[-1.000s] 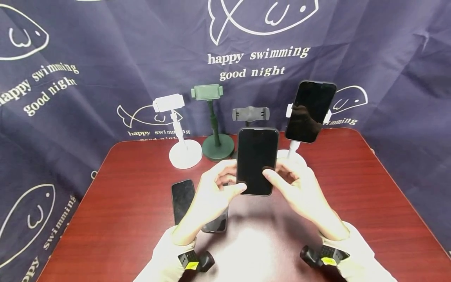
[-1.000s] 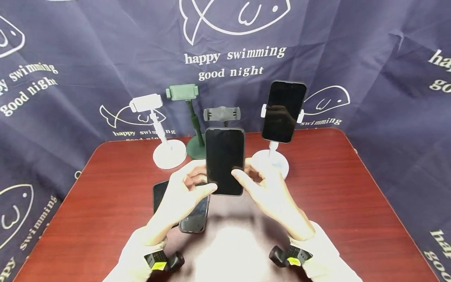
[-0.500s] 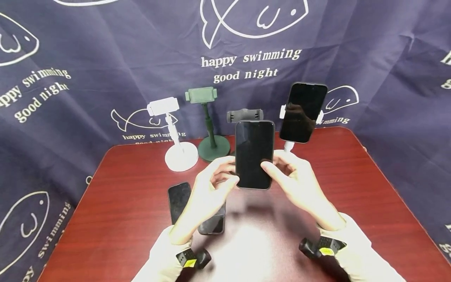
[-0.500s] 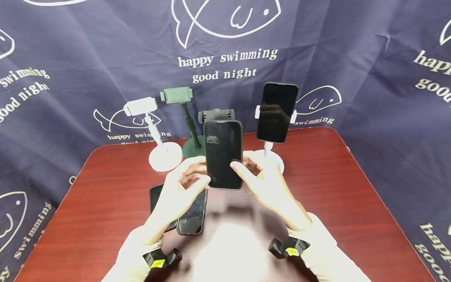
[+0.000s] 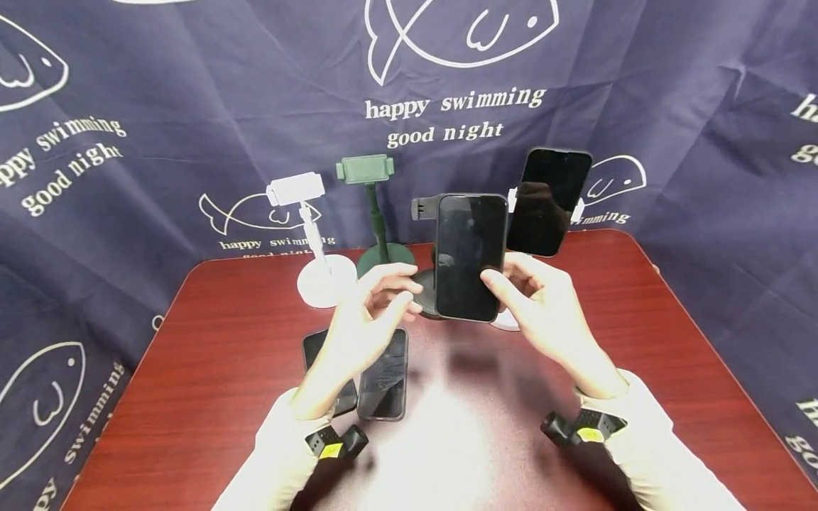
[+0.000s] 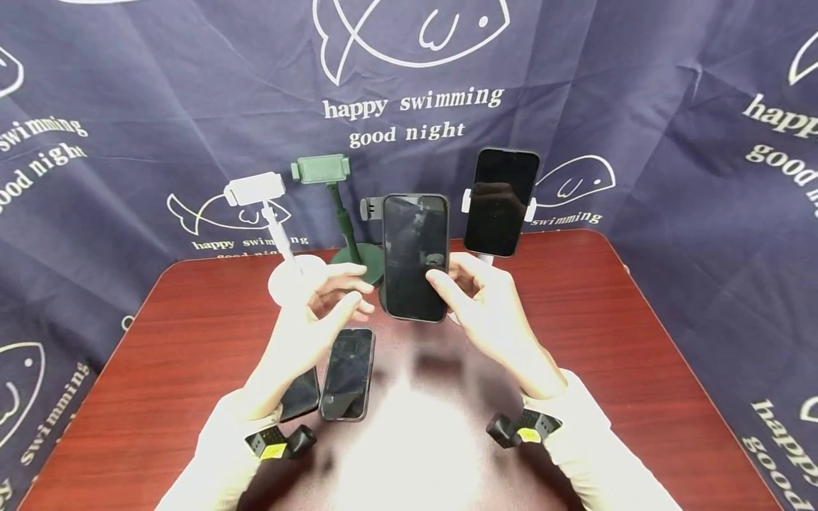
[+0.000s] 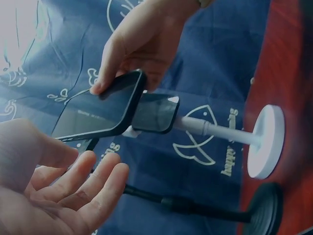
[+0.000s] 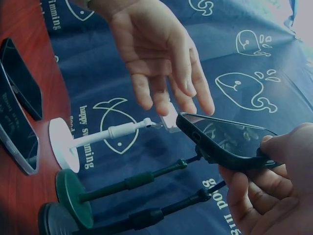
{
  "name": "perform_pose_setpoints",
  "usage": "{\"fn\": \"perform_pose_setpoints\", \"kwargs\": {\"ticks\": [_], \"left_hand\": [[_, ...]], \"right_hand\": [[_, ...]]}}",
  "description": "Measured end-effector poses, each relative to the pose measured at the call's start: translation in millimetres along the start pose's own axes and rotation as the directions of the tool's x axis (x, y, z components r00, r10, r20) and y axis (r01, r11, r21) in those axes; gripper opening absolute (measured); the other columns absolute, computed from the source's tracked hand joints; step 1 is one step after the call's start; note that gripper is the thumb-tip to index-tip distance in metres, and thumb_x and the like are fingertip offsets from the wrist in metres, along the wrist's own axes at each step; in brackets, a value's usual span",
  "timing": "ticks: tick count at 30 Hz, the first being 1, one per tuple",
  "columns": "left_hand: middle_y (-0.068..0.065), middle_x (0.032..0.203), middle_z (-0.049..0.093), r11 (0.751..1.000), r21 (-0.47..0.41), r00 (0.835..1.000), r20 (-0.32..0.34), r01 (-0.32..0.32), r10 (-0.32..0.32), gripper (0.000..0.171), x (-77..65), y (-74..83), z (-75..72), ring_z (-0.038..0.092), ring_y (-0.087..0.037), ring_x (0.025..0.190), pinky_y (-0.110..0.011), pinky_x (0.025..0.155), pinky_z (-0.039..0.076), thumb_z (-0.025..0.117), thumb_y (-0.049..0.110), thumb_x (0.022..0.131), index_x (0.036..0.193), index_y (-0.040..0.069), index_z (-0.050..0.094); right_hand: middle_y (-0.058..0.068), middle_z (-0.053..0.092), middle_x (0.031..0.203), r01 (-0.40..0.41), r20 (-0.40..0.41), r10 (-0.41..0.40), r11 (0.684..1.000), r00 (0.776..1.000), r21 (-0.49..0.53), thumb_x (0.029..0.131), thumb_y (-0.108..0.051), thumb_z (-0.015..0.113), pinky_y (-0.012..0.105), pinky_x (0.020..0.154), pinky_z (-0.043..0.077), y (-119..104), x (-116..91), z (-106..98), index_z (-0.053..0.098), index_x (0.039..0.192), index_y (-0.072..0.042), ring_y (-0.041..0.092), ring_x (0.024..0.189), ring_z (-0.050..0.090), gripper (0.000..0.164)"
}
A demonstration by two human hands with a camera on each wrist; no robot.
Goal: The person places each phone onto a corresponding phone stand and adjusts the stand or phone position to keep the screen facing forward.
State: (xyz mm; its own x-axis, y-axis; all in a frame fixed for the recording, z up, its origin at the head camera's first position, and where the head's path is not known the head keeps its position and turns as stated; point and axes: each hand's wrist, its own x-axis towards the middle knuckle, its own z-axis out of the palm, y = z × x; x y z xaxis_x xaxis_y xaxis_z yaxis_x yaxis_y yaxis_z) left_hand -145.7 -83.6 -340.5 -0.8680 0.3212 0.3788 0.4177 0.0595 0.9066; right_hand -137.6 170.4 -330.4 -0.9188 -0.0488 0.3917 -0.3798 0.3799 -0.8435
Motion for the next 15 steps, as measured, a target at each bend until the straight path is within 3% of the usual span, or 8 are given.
{"fn": "perform_pose_setpoints", "kwargs": {"ticks": [5,12,15], "left_hand": [[-0.02,0.111,0.072,0.999,0.036,1.0,-0.008,-0.024,0.024,0.035,11.8,4.2,-10.0,0.075,-0.015,0.084,-0.038,0.077,0.063,0.062,-0.002,0.099,0.134,0.001,0.059],[-0.017,0.108,0.073,0.996,0.085,0.999,-0.027,-0.038,0.041,0.036,31.0,9.5,-19.0,0.075,-0.036,0.086,-0.04,0.076,0.063,0.061,0.002,0.1,0.136,0.004,0.058],[-0.014,0.105,0.074,0.991,0.132,0.998,-0.045,-0.026,0.033,0.036,37.3,12.1,-20.7,0.076,-0.031,0.085,-0.038,0.075,0.063,0.062,0.004,0.1,0.136,0.007,0.059]], "right_hand": [[-0.006,0.073,0.078,0.004,-0.016,-0.004,1.0,1.0,0.001,0.096,-0.015,0.073,0.022,0.056,0.052,0.9,5.5,-1.6,0.075,0.108,-0.012,0.013,0.061,0.066,0.012],[-0.008,0.068,0.071,0.017,-0.055,-0.016,1.0,0.998,0.009,0.096,-0.015,0.073,0.021,0.055,0.049,-3.4,16.5,-2.8,0.076,0.104,-0.01,0.012,0.058,0.063,0.009],[-0.01,0.068,0.071,0.034,-0.059,-0.033,0.999,0.998,0.014,0.096,-0.014,0.073,0.021,0.056,0.05,-6.9,21.5,-2.2,0.075,0.103,-0.009,0.011,0.058,0.062,0.009]]}}
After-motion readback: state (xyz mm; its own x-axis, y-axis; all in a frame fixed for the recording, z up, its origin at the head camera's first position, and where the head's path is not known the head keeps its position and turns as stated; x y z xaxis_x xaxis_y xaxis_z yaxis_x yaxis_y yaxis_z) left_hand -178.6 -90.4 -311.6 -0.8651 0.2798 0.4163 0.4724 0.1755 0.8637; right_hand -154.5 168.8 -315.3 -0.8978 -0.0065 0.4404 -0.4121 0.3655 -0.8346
